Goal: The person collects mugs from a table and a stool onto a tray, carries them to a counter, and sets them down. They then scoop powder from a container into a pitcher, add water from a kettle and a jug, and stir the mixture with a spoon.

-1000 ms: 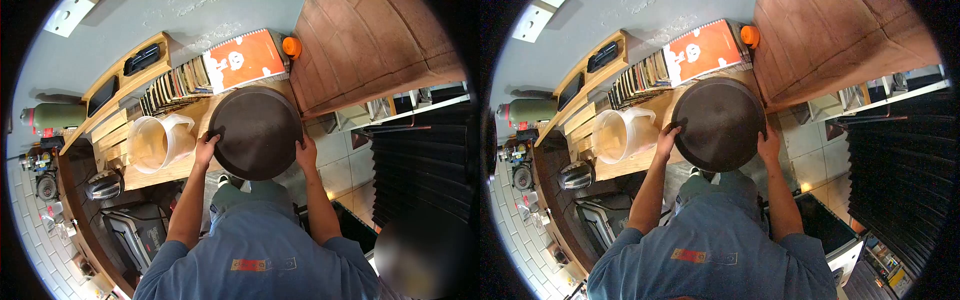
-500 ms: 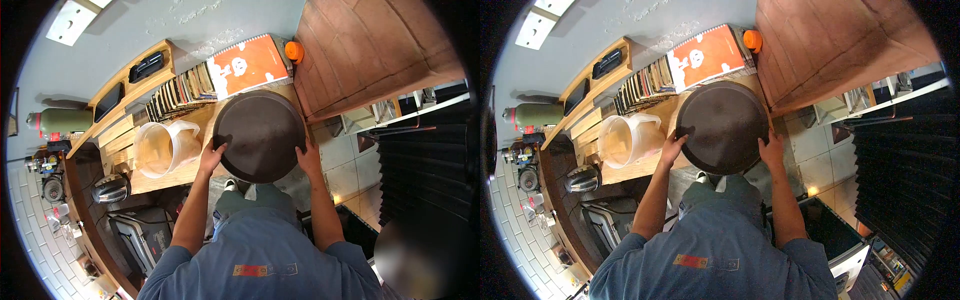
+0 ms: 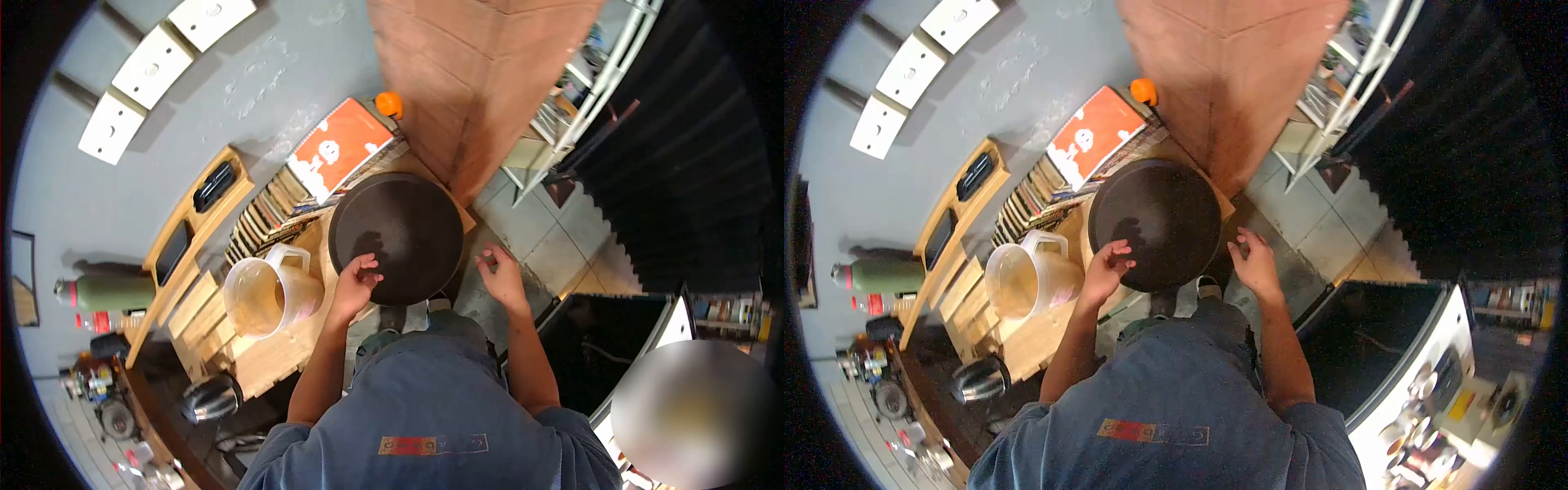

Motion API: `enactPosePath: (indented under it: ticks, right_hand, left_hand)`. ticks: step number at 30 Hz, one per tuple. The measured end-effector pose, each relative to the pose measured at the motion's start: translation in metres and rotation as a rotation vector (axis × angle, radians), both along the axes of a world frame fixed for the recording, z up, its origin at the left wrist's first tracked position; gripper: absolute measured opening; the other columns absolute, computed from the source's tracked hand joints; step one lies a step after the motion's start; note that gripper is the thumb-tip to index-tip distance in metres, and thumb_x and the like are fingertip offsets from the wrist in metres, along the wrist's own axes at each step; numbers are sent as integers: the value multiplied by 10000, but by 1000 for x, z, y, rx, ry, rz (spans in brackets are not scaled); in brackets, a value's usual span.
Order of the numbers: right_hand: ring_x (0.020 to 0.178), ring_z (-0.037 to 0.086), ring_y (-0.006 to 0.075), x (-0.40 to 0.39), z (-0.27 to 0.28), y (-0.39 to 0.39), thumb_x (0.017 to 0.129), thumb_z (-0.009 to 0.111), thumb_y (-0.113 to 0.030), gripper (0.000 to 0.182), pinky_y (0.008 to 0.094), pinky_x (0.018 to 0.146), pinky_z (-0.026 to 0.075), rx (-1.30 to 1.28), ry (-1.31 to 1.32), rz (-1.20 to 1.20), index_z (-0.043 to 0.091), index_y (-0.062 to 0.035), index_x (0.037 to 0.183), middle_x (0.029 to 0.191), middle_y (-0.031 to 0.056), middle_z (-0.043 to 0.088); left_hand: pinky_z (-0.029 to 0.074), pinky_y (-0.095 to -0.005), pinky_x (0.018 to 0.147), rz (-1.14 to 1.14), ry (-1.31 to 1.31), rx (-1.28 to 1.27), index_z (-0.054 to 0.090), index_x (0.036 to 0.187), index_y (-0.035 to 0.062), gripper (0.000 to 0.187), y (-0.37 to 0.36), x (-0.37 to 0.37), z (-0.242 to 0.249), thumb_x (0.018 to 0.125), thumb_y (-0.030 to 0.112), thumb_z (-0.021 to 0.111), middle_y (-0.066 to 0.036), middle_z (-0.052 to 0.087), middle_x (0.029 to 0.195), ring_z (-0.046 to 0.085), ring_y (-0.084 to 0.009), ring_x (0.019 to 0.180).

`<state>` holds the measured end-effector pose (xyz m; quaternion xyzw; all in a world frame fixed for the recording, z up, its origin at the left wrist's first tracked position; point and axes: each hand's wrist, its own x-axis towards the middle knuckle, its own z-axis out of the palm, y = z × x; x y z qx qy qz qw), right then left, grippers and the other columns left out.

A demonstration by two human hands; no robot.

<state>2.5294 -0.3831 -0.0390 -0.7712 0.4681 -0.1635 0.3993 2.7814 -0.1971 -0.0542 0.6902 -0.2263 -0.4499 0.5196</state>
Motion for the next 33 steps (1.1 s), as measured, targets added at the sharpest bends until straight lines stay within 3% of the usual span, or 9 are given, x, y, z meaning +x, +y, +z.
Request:
enactPosePath:
  ticks: [7,19,25,33]
  right_hand:
    - [755,615,186,-42,20,99,836,648,-151,335,302,687,495,-32,-173,-353,598,-3,1132,951,123,637]
    - [777,615,127,-98,38,284,839,641,-125,301,256,648,484,-44,-279,-836,609,4,1109,930,88,665]
    - [736,572,93,-161,53,354,839,640,-100,287,231,643,464,-166,-350,-1181,613,14,1102,885,56,657]
    - [743,573,92,-242,57,441,839,640,-96,291,234,668,471,-218,-311,-1496,612,24,1102,886,68,654]
  left_hand:
    - [492,-281,811,-298,-117,-206,466,1258,1,435,19,-18,53,837,-102,506,-138,561,1135,629,-192,916]
    - [495,-286,820,-749,39,-111,481,1243,12,426,75,-67,43,836,-111,477,-118,534,1111,597,-167,901]
    - [506,-294,806,-1031,47,-266,502,1229,13,427,53,-131,50,824,-117,474,-127,536,1102,597,-169,887]
    - [508,-280,786,-1312,36,-186,509,1228,18,433,50,-267,58,820,-119,462,-127,560,1077,608,-163,846]
